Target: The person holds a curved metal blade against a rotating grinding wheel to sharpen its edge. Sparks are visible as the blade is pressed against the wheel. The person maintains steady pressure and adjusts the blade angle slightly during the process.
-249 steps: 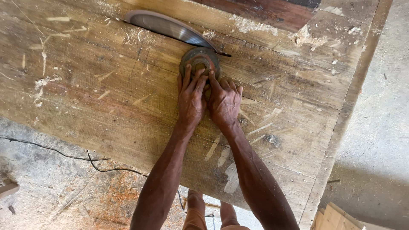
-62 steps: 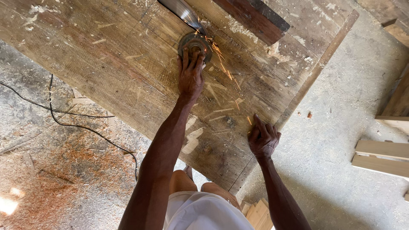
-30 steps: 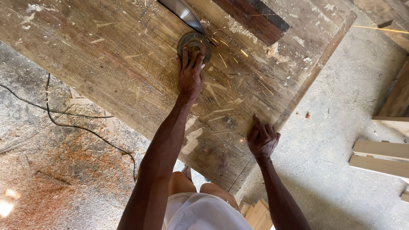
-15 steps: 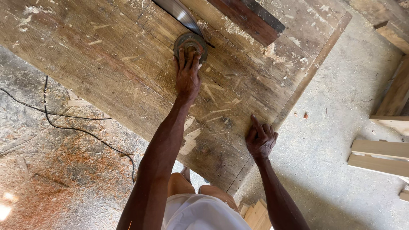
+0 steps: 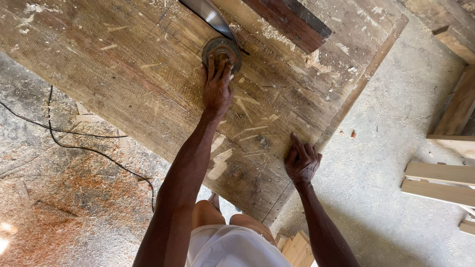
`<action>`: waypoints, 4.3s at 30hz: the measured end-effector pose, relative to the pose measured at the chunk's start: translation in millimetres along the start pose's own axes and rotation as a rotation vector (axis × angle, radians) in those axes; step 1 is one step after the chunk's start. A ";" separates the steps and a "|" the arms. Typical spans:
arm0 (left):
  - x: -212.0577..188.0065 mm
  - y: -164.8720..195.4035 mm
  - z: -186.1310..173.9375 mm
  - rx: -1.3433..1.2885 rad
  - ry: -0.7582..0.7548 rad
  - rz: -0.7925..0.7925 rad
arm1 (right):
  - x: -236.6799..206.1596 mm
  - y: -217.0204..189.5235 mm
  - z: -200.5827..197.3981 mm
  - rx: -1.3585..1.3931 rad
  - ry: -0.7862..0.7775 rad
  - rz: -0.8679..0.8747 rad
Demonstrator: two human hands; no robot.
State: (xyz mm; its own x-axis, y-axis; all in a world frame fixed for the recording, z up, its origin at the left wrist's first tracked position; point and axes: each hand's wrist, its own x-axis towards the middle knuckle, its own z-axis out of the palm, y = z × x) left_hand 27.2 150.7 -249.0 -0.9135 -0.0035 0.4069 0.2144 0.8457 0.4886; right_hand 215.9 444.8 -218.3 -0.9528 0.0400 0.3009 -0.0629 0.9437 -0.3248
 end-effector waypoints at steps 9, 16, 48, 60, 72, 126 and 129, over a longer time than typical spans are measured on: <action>0.1 -3.6 4.3 -0.004 -0.001 0.010 | -2.1 0.0 0.2 0.009 0.015 -0.011; -2.9 -3.8 4.2 -0.009 -0.003 0.023 | -3.6 -2.7 -3.0 0.001 -0.006 0.007; -4.0 -13.2 16.5 -0.009 -0.015 0.038 | -3.4 9.6 7.5 -0.002 0.003 -0.017; -2.7 -13.4 15.5 -0.044 0.002 -0.026 | -2.1 2.1 2.6 -0.014 -0.026 0.010; 2.6 -14.5 11.0 -0.045 0.010 -0.053 | -1.2 -2.4 -0.7 -0.008 -0.024 0.011; 44.2 -61.8 -18.6 -0.003 0.104 -0.096 | -1.5 -6.8 14.9 -0.058 0.024 -0.005; 47.3 -65.0 -17.7 0.023 0.104 -0.100 | -2.1 -10.2 13.0 -0.058 0.042 -0.034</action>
State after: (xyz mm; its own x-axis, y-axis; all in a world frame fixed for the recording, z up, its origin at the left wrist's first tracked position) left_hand -23.8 86.1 -247.8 -0.8889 -0.1421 0.4355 0.1153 0.8507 0.5129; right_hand 214.7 430.8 -227.3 -0.9369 0.0204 0.3490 -0.0766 0.9621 -0.2619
